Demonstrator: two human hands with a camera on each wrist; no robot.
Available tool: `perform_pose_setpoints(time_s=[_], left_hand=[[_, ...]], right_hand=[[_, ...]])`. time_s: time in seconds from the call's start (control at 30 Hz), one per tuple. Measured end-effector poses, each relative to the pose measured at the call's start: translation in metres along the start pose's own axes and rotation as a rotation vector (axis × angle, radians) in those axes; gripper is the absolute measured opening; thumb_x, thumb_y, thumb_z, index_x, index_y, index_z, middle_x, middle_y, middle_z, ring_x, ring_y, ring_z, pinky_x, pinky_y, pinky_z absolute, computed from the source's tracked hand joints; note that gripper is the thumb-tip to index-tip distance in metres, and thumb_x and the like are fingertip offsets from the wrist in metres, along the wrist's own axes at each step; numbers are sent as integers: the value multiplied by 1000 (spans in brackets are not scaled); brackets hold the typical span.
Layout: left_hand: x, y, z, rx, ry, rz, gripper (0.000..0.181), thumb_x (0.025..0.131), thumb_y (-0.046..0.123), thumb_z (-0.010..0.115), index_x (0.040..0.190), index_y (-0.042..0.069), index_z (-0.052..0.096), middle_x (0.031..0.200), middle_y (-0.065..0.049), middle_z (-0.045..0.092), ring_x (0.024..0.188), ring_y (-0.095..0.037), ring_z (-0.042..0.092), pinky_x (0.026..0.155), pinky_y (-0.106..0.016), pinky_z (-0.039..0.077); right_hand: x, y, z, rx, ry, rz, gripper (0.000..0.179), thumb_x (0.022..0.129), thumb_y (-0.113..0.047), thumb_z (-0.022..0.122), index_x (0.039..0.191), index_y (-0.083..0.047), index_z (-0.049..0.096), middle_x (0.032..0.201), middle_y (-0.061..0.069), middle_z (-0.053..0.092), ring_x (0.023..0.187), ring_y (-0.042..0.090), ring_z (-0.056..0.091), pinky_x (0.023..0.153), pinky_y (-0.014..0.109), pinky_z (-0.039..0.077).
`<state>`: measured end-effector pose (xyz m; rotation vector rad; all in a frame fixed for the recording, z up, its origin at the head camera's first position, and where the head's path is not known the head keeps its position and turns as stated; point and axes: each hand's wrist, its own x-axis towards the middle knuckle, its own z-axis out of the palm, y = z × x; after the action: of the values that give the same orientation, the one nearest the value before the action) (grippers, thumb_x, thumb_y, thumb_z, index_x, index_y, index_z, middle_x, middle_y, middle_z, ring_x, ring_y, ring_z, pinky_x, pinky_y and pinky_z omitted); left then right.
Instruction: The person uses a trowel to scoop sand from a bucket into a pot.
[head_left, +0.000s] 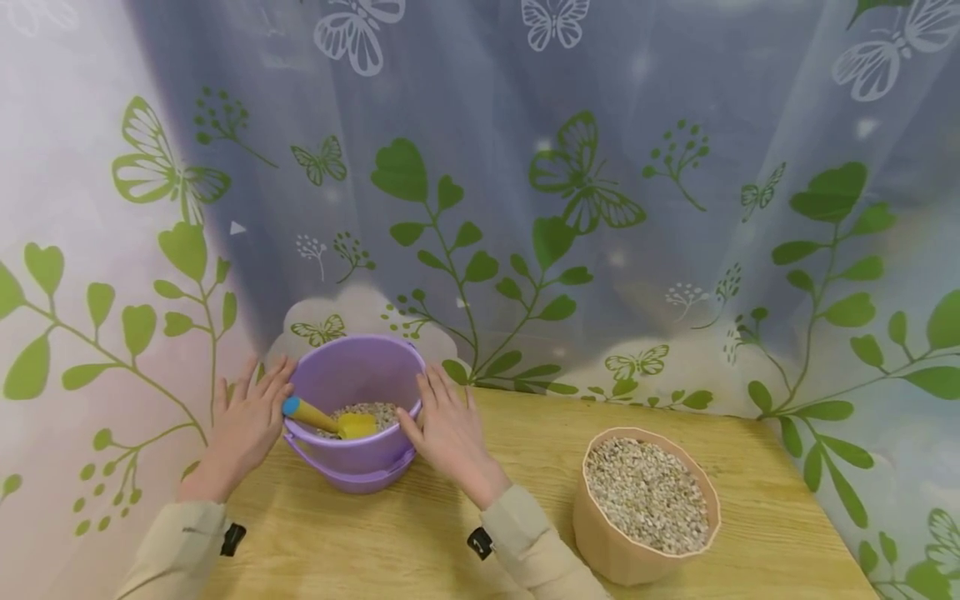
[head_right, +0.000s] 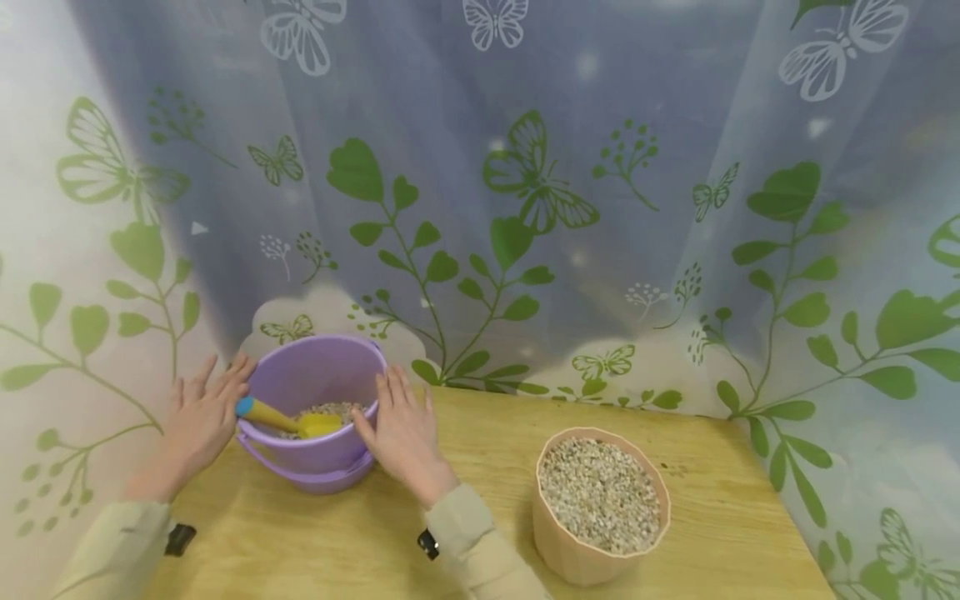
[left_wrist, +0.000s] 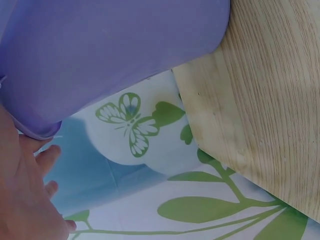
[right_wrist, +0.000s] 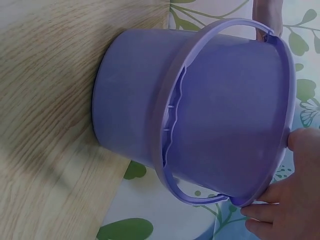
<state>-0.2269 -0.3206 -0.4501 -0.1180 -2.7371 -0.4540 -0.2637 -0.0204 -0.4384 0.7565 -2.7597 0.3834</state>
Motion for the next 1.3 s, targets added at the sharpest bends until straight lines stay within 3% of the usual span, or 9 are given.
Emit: perform_pose_setpoints(time_s=[0.23, 0.83, 1.1, 1.3], left_hand=[[-3, 9, 3, -12, 8, 8, 54, 112, 36, 20, 158, 11, 31, 164, -14, 28, 156, -35, -2, 115, -65, -14], [-16, 27, 10, -47, 59, 5, 52, 112, 35, 23, 158, 12, 33, 164, -13, 28, 156, -31, -4, 115, -67, -10], [-20, 34, 12, -64, 53, -8, 52, 112, 35, 21, 159, 14, 30, 166, -13, 23, 156, -32, -7, 114, -68, -11], [-26, 44, 14, -74, 64, 0, 52, 112, 34, 23, 159, 13, 30, 166, -13, 24, 156, -31, -8, 114, -69, -10]], right_hand=[[-11, 4, -2, 14, 3, 14, 70, 106, -56, 31, 155, -6, 37, 165, 9, 26, 153, 24, 22, 118, 58, 24], [-32, 15, -5, 11, 64, -16, 70, 106, -57, 30, 154, -6, 40, 163, 12, 32, 151, 27, 28, 115, 58, 29], [-40, 17, -8, -4, 90, -22, 65, 105, -51, 43, 152, -5, 43, 162, 11, 35, 149, 27, 33, 114, 57, 31], [-48, 23, -9, -11, 105, -25, 65, 105, -51, 43, 152, -6, 43, 162, 10, 35, 149, 27, 33, 114, 58, 32]])
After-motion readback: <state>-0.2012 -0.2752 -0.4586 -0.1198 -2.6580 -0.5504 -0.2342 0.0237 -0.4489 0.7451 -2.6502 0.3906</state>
